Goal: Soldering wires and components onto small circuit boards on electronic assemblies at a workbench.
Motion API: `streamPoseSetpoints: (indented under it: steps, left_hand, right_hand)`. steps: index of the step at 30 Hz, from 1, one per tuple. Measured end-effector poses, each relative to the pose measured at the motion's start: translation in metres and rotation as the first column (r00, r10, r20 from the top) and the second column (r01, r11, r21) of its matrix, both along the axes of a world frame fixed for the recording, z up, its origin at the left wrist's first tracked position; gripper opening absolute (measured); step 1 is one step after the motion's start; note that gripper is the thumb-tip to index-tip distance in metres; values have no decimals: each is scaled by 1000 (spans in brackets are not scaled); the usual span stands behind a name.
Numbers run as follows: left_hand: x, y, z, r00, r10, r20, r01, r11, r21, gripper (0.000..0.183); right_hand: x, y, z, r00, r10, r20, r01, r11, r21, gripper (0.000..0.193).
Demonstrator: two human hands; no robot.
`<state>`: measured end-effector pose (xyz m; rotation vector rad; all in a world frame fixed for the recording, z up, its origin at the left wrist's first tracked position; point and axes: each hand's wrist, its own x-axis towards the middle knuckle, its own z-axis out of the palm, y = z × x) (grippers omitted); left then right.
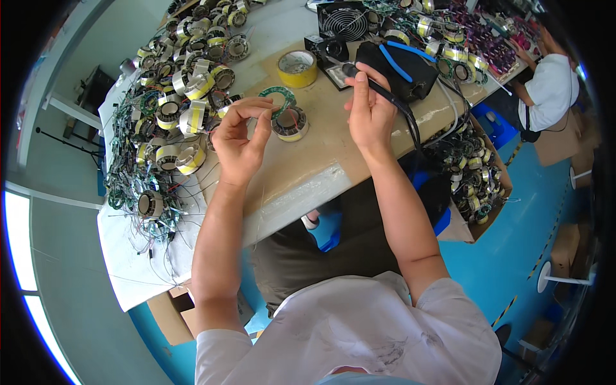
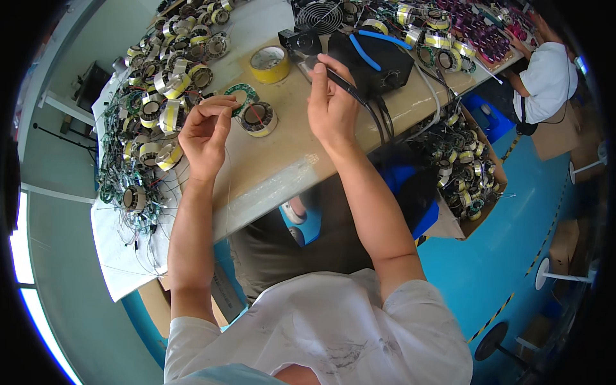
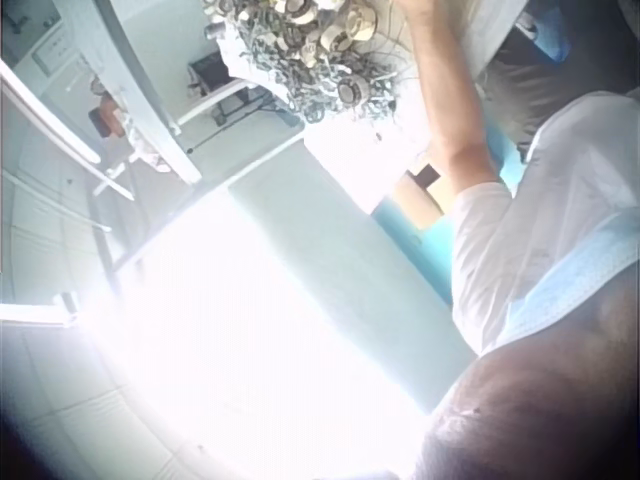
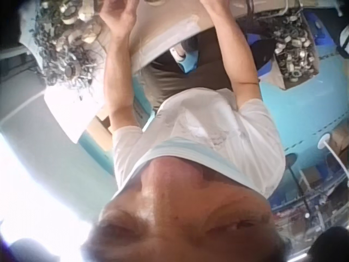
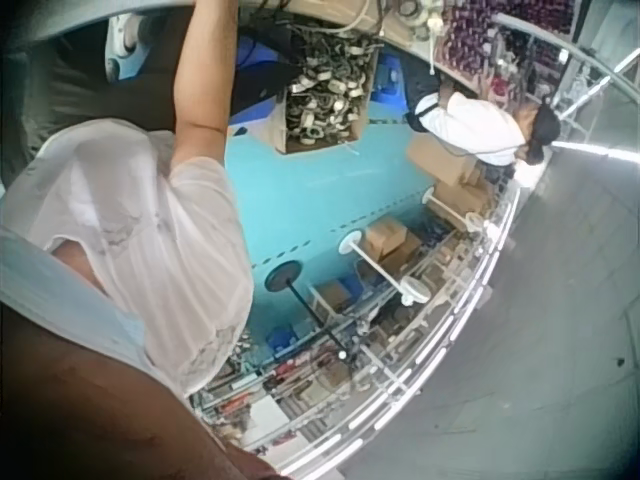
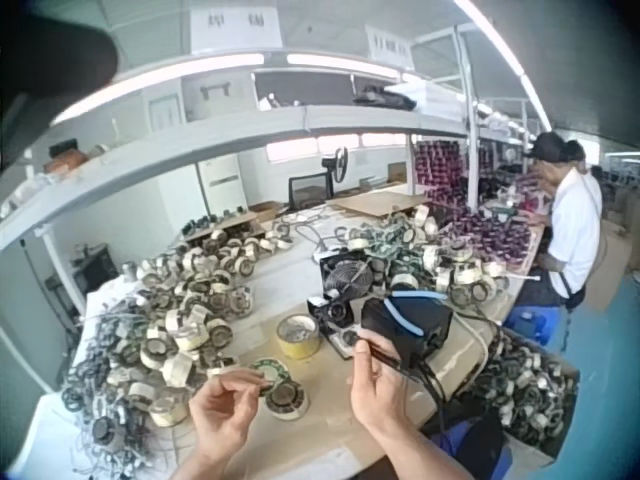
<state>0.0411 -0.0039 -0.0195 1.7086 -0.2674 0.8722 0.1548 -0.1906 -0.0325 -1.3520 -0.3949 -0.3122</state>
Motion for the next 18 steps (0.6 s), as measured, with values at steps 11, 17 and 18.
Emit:
streamPoseSetpoints:
  steps: [11,17,18]
  left_hand:
    - [-11,3,-10,997,57,43,-60,995,86,6]
    - [-13,-5,2,998,61,0,-61,996,-64,6]
    - [-11,-5,2,998,58,19,-57,997,-51,7]
  right_hand:
    - [51,18,18,933,139,-333,-311,776,-548,31]
    - [-62,7,54,943,331,-19,-254,682,-685,33]
    - [-65,13,49,948,318,32,-209,693,-690,32]
